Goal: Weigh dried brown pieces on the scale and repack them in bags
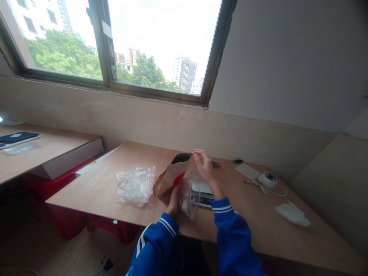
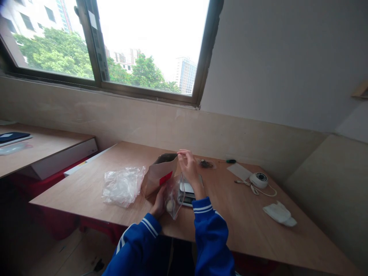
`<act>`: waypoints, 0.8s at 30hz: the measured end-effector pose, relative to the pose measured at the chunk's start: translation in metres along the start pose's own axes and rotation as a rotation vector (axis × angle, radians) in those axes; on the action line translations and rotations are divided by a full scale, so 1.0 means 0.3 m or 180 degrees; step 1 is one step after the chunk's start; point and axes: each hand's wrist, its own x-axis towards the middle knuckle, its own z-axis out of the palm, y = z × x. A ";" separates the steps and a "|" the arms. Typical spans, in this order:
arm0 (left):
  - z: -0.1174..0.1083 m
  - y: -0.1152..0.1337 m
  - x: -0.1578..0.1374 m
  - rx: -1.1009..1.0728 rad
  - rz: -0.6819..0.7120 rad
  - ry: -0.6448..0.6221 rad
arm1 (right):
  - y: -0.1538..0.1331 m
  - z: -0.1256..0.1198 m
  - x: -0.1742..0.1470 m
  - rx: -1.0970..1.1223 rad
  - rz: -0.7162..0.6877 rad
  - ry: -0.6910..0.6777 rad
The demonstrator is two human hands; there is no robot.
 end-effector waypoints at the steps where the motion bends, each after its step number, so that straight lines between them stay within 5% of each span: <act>1: -0.003 -0.002 0.003 -0.0014 -0.0001 0.0013 | -0.014 -0.013 -0.024 0.0090 0.0055 0.0118; 5: -0.014 -0.014 0.016 -0.0044 0.0086 0.0025 | -0.029 -0.064 -0.182 0.0461 0.0829 0.0579; 10: -0.015 -0.018 0.023 -0.0029 0.0097 -0.0083 | 0.051 -0.051 -0.389 0.0983 0.1729 -0.0290; 17: -0.024 -0.010 0.024 0.0155 0.0271 -0.0142 | 0.074 0.004 -0.468 0.0659 0.1544 -0.1537; 24: -0.005 0.003 0.005 0.0155 0.0157 -0.0158 | 0.081 0.014 -0.463 0.0424 0.1473 -0.1945</act>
